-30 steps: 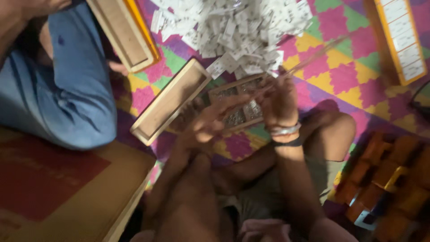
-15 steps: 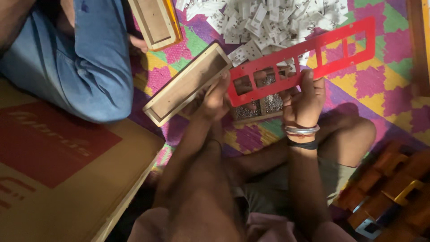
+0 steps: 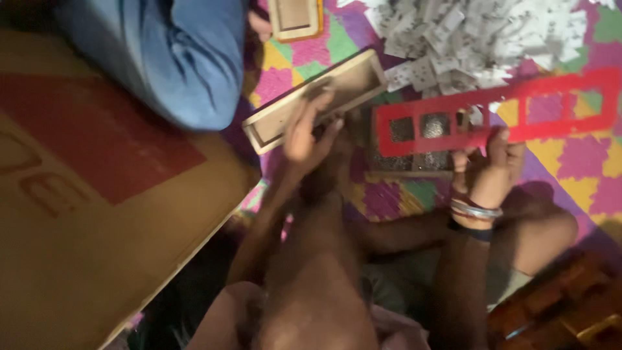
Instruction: The person sits on a patterned mat and assembles white electrical socket modules into yellow and red plastic frames. They pick up modules from a pile, insert them into the frame slots, and secure them with small metal screws from a wooden box. Another person works alongside on a similar task.
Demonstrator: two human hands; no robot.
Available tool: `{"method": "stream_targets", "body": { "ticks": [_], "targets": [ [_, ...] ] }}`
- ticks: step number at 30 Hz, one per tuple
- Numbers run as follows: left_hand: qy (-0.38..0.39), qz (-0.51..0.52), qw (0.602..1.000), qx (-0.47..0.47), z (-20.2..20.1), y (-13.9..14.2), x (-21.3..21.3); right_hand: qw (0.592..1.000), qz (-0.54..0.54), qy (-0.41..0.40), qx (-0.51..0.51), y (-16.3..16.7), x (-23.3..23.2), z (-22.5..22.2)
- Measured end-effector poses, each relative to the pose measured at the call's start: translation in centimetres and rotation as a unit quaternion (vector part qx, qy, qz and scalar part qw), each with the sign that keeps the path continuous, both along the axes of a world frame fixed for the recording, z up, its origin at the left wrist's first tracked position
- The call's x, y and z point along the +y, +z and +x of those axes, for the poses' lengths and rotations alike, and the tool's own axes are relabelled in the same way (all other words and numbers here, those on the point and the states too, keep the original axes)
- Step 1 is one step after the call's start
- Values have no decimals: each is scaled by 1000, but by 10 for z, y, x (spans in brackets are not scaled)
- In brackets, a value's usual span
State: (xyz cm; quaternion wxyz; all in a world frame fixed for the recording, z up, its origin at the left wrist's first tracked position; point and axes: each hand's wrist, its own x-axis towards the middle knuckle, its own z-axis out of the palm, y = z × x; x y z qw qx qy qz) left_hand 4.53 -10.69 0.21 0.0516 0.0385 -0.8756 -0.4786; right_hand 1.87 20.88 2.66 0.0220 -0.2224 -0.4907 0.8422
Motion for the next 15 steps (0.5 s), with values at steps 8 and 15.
{"method": "stream_targets", "body": {
  "ticks": [8,15],
  "targets": [
    [24,-284,934,-215,16,-5,-60,999,9,24,-19,-4,-27,-4],
    [53,-254,963,-77,36,-21,-63,994,-49,82,-47,-1,-101,4]
  ]
}}
